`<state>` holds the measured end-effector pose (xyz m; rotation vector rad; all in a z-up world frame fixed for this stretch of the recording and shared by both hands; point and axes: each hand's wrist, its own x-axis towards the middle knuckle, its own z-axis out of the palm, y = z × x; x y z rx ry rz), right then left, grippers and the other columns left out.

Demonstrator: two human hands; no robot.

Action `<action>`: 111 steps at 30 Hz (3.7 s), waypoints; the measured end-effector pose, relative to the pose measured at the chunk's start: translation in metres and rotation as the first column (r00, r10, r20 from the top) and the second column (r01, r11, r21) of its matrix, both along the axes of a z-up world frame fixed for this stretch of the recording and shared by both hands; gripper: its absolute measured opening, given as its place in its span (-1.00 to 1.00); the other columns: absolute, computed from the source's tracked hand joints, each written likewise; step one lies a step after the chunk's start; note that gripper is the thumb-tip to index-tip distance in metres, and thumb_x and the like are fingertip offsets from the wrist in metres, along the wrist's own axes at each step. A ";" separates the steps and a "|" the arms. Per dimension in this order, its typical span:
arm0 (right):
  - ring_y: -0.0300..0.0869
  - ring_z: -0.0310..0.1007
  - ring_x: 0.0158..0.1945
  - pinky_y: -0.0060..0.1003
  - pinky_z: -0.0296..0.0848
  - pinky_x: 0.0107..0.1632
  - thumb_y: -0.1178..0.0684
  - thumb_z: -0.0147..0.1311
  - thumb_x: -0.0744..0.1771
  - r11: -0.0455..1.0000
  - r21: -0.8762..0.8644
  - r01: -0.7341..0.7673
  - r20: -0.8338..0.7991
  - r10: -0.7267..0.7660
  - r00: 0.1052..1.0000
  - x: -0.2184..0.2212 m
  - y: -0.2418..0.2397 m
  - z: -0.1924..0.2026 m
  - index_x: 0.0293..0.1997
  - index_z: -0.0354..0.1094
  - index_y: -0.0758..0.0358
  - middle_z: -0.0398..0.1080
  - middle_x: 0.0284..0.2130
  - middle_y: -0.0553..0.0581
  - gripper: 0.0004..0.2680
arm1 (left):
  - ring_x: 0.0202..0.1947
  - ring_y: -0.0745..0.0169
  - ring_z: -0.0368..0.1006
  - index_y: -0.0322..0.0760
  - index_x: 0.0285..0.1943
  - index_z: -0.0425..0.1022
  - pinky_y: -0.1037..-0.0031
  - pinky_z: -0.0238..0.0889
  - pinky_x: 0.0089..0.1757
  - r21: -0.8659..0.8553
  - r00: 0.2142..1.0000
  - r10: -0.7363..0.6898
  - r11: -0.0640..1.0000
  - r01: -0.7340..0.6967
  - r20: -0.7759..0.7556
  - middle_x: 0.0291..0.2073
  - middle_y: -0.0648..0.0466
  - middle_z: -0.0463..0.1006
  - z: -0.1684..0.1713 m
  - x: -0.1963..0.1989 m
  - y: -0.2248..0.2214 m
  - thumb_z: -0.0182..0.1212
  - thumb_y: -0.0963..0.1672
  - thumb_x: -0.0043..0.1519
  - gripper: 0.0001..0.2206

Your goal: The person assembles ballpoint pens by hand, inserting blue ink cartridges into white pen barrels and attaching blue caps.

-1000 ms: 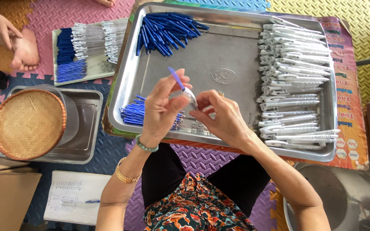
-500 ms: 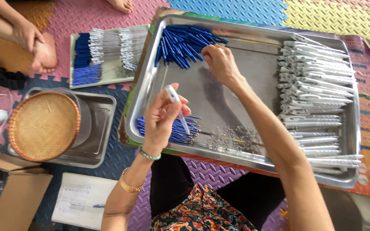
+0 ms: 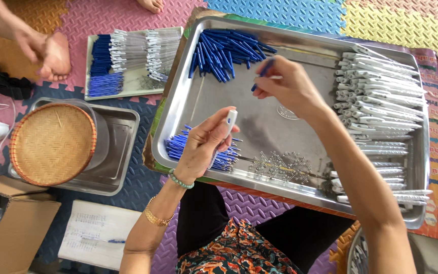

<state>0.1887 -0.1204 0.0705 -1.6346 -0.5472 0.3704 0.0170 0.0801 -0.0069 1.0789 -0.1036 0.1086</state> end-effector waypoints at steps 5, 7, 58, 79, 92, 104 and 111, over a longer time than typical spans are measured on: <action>-0.13 0.65 -0.29 -0.24 0.72 -0.11 0.24 0.24 0.42 1.000 0.008 -0.017 0.026 0.017 1.000 -0.057 -0.030 0.049 0.00 0.45 0.42 0.58 -0.33 0.28 -0.91 | -0.30 0.40 0.49 -0.23 0.54 0.48 0.66 0.39 -0.34 0.114 0.998 -0.057 0.992 0.052 0.040 0.07 -0.14 0.68 0.020 -0.001 -0.019 0.35 -0.18 0.42 -0.54; -0.18 0.64 -0.33 -0.31 0.69 -0.17 0.24 0.29 0.41 0.998 0.028 -0.055 0.052 0.053 0.997 -0.067 -0.038 0.052 -0.02 0.48 0.42 0.62 -0.37 0.31 -0.89 | -0.32 0.39 0.50 -0.24 0.52 0.50 0.66 0.36 -0.35 0.147 0.995 -0.086 0.986 0.078 0.048 0.03 -0.11 0.67 0.021 -0.003 -0.024 0.36 -0.19 0.42 -0.55; -0.16 0.72 -0.26 -0.20 0.71 -0.08 0.15 0.23 0.45 0.992 -0.129 0.007 0.253 0.026 0.967 -0.112 -0.076 0.074 -0.10 0.55 0.39 0.65 -0.38 0.27 -0.90 | -0.22 0.32 0.40 -0.38 0.56 0.42 0.69 0.23 -0.30 -0.126 0.889 -0.459 0.882 0.455 -0.002 0.00 -0.23 0.69 0.008 -0.007 -0.051 0.07 -0.14 0.58 -0.62; -0.08 0.73 -0.26 -0.20 0.67 -0.05 0.25 0.32 0.41 0.983 0.034 0.178 0.512 -0.170 0.842 -0.123 -0.062 0.031 0.15 0.52 0.38 0.67 -0.30 0.27 -0.82 | -0.24 0.33 0.41 -0.39 0.54 0.44 0.68 0.26 -0.32 -0.191 0.915 -0.403 0.901 0.390 -0.028 -0.03 -0.22 0.70 0.008 -0.009 -0.056 0.09 -0.13 0.57 -0.62; 0.24 0.64 0.17 0.14 0.61 0.15 0.16 -0.01 0.47 0.984 0.022 0.176 0.679 -0.144 0.720 -0.150 -0.073 0.017 0.51 0.18 0.47 0.47 0.27 0.43 -0.63 | -0.26 0.33 0.39 -0.26 0.66 0.30 0.70 0.23 -0.34 -0.288 0.938 -0.346 0.900 0.329 -0.009 -0.11 -0.13 0.55 0.027 0.000 -0.088 0.06 -0.14 0.57 -0.56; 0.13 0.33 0.38 0.09 0.41 0.42 0.05 0.35 0.39 0.982 0.011 0.187 0.771 -0.128 0.624 -0.262 0.016 -0.067 0.19 0.47 0.18 0.32 0.27 0.22 -0.75 | -0.34 0.42 0.19 -0.57 0.43 0.42 0.54 0.03 -0.28 -0.420 0.927 0.072 0.903 0.097 0.367 -0.22 0.08 0.45 0.065 0.120 -0.100 0.12 -0.09 0.59 -0.62; 0.27 0.36 0.35 0.30 0.49 0.43 0.34 0.08 0.45 0.997 0.075 -0.029 0.774 -0.040 0.632 -0.306 0.032 -0.058 0.04 0.35 0.51 0.29 0.22 0.38 -0.93 | -0.28 0.53 0.58 -0.17 0.47 0.56 0.70 0.29 -0.42 -0.375 0.814 0.556 0.800 -0.469 0.169 -0.07 0.13 0.76 0.061 0.199 -0.072 0.27 0.06 0.49 -0.55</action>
